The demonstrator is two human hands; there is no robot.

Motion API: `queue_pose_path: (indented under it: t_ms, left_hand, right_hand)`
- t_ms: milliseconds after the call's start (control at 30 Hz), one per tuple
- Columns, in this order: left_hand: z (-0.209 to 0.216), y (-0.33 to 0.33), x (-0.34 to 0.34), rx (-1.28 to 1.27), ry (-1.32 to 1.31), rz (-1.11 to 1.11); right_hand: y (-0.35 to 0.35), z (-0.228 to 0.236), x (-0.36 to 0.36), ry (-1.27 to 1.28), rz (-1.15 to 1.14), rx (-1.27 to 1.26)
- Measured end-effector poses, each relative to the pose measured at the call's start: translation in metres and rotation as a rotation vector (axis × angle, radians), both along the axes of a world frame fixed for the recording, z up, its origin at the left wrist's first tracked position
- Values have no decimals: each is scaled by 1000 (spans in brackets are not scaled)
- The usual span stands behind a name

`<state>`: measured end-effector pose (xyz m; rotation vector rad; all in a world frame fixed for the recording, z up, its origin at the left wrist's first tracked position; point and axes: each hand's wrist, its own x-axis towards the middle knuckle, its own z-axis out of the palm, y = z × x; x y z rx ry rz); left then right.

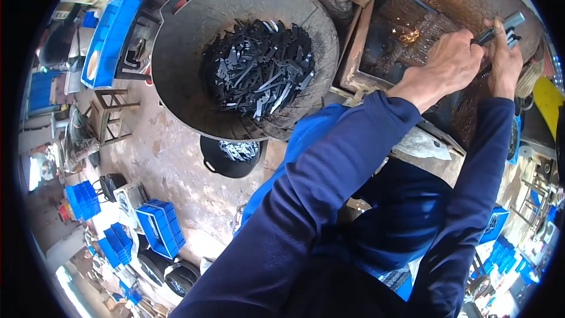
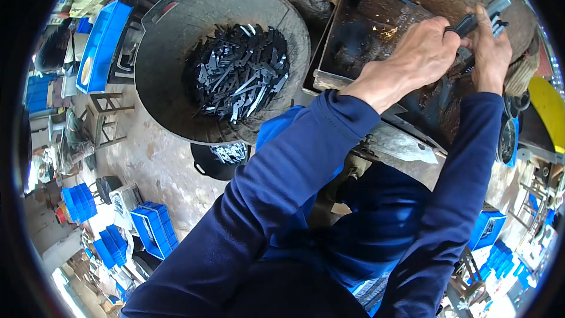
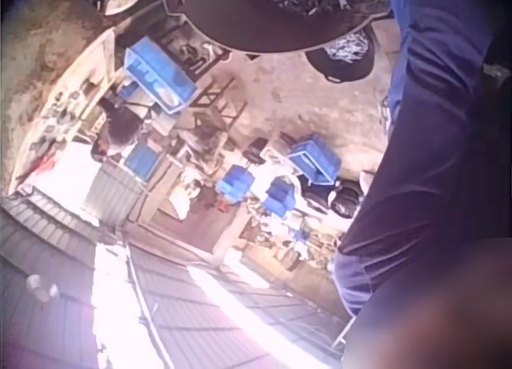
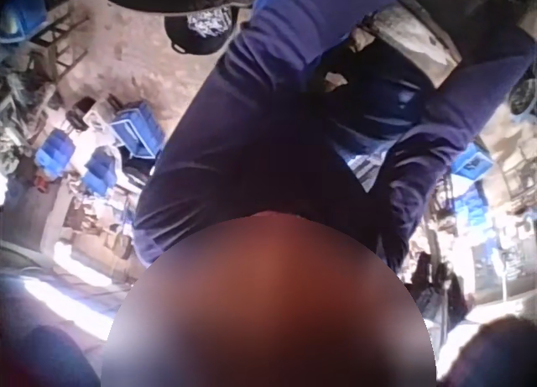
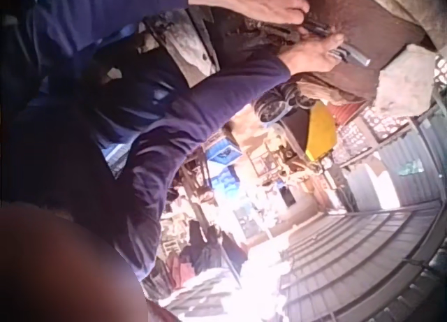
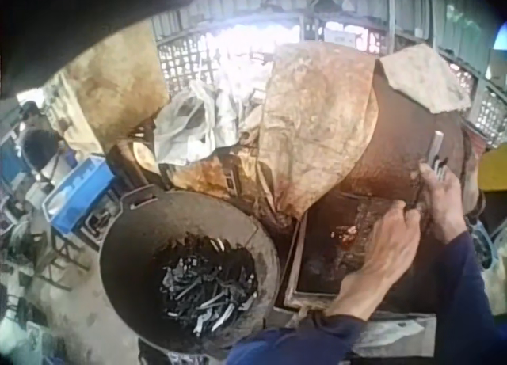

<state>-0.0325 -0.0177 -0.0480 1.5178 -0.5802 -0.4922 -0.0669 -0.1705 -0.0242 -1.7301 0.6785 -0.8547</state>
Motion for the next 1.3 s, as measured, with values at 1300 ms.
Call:
queue_pose_path:
  t_ms: [1300]
  left_hand:
    - [-12,-7,4,64,-260,64]
  right_hand:
    - [-5,-1,0,7,-22,-44]
